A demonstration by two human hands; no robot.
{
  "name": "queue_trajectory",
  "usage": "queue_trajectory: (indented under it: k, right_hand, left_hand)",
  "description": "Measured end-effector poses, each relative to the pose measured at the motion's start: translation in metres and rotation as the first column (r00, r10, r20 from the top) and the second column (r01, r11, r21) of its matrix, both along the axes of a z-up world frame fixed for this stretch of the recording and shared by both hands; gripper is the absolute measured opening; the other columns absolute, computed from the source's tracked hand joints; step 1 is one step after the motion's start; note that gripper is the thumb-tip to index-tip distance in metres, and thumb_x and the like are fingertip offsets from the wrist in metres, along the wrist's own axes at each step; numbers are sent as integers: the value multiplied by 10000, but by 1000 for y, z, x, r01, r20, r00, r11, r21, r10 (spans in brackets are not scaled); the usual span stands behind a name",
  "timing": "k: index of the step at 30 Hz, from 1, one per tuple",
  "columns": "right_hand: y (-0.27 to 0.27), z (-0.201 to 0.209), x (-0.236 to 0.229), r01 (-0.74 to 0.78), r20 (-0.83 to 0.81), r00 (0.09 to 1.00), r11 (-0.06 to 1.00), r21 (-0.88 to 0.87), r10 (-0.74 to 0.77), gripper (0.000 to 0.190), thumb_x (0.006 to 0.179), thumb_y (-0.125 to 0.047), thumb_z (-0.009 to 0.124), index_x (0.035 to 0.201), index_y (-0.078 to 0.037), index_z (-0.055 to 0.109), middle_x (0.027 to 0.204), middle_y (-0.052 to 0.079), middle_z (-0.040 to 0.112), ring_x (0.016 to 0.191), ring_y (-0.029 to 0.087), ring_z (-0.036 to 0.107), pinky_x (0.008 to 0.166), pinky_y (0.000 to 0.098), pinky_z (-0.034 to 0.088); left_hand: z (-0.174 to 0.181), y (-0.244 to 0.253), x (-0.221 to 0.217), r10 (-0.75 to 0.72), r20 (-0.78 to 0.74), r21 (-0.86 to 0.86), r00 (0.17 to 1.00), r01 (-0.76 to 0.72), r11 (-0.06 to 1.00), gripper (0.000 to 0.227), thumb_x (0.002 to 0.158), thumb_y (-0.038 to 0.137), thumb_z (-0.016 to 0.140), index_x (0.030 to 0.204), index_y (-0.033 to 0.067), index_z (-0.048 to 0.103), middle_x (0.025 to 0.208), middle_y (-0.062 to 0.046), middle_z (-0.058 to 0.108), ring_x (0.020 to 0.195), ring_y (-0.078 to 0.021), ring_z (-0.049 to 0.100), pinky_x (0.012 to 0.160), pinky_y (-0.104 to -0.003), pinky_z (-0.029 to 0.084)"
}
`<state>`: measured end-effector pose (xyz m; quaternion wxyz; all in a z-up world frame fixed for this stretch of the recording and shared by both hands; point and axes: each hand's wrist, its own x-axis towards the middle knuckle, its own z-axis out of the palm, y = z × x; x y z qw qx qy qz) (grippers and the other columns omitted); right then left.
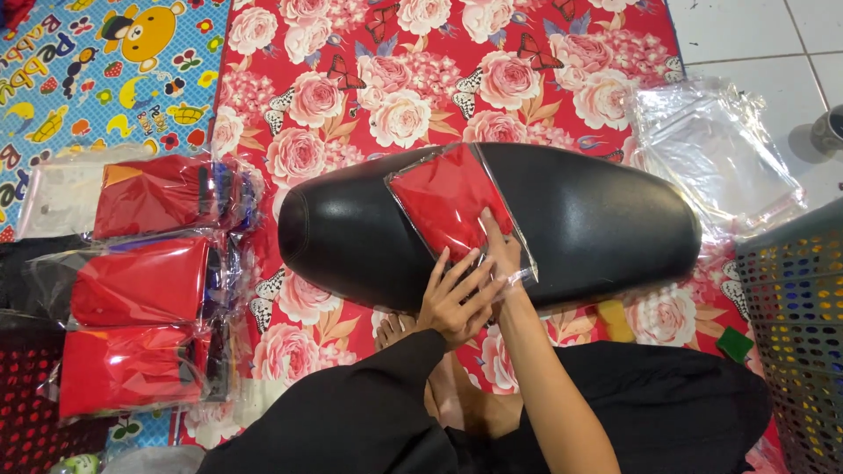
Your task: Folding a red fabric cover and inserting it into a clear plastic packaging bag
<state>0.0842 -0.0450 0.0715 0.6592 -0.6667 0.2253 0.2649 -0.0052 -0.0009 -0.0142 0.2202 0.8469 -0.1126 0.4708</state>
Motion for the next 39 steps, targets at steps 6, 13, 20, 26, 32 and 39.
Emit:
queue_trajectory:
  k: [6,13,20,26,32,39]
  right_hand:
    - [6,21,3,-31,13,999,999,-20,31,917,809,-657,693,1376,55,588,1419,264,589,1389,364,515,1128,463,442]
    - [8,-37,16,228,-75,973,879,420,-217,544,744,-320,885,1080,38,651,1039,246,675,882,357,719,560,415,619]
    - [3,-37,-3,331,-109,929,663,672,-354,320,773,29,851,868,-24,550,871,142,629,848,309,683,715,498,557]
    - [12,-69,6,370,-86,901,652,662,-425,212,908,-84,783,1072,2,679,976,154,731,918,268,745,895,436,605]
    - [14,-75,5,417,-97,867,605,678,-489,183,920,-100,773,1035,-16,658,938,125,732,891,237,741,871,402,613]
    - [-10,-136,10,163,-31,976,624,765,-217,150,904,-8,679,1015,-106,704,998,61,713,1045,224,686,1081,435,499]
  left_hand:
    - [1,-1,-1,-8,18,12,1000,8,1000,323,976,158,582,1253,210,740,1332,-94,706,1216,-348,684,1132,-634,408]
    - [-13,8,-10,135,-22,-94,991,-137,986,402,827,107,675,1212,198,746,1247,-44,692,1155,-302,665,1042,-507,481]
    - [-56,12,-13,114,95,-247,989,-87,965,195,694,81,745,850,198,760,842,37,624,681,-154,601,655,-314,550]
    - [-12,8,-13,-8,202,-189,979,47,981,139,757,21,757,828,141,762,789,-14,659,625,-167,604,593,-315,536]
    - [-16,11,-14,-12,198,-200,980,52,978,179,771,-46,739,835,120,763,783,-26,636,628,-177,594,583,-317,512]
    - [-20,12,-19,-62,159,-245,985,100,964,124,840,-34,742,892,77,764,787,-42,621,658,-192,606,641,-294,535]
